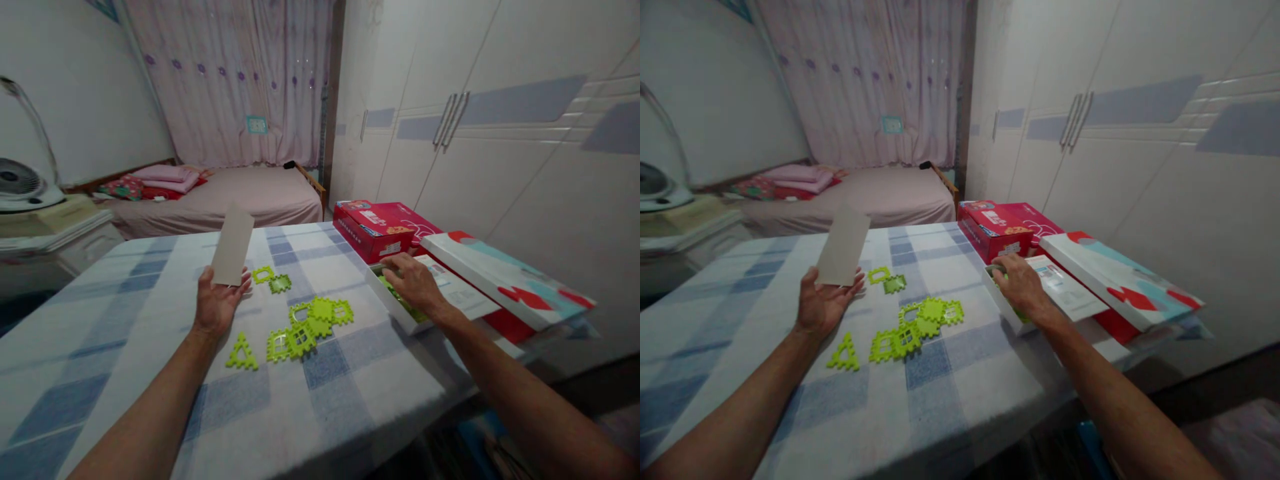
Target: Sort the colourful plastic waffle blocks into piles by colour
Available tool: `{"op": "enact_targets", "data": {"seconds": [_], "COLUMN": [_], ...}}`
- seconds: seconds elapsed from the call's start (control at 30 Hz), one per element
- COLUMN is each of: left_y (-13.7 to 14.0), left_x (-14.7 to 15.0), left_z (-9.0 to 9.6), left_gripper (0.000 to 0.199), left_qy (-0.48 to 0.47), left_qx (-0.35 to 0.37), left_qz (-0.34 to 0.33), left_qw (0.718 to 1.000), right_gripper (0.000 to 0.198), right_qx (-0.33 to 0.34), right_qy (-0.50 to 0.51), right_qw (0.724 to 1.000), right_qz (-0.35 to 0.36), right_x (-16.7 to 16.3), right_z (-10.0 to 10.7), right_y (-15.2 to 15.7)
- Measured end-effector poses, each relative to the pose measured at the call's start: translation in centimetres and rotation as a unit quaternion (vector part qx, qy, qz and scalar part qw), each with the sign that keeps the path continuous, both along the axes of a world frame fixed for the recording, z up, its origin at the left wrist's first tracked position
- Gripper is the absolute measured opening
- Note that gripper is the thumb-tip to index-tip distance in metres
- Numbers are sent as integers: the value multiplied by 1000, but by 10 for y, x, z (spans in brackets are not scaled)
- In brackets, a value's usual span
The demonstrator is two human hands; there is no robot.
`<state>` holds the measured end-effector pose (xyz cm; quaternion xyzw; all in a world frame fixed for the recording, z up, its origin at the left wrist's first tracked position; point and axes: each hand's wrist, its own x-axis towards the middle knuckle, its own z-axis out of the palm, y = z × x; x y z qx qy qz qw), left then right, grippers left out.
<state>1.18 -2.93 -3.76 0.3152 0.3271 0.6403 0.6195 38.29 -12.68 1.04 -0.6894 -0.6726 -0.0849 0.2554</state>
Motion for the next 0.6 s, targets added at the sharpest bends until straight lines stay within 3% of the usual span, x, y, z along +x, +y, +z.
{"op": "enact_targets", "data": {"seconds": [0.13, 0.27, 0.43, 0.6], "left_y": [4, 5, 6, 8], "left_x": [-1, -1, -1, 1], "left_z": [-3, -3, -4, -7], "left_gripper": [52, 52, 50, 50], "left_qy": [-1, 9, 21, 22], "left_qx": [2, 0, -8, -17], "left_qz": [61, 88, 83, 89], "left_qw": [998, 996, 996, 996], "right_gripper": [31, 43, 47, 38], "right_qx": [-53, -114, -183, -164], "right_qy": [83, 53, -27, -121], "right_qw": [983, 966, 959, 960], "right_qz": [153, 227, 213, 190], "right_x": [-55, -118, -174, -183], "right_z": [2, -13, -32, -36], "right_y": [27, 71, 108, 105]}}
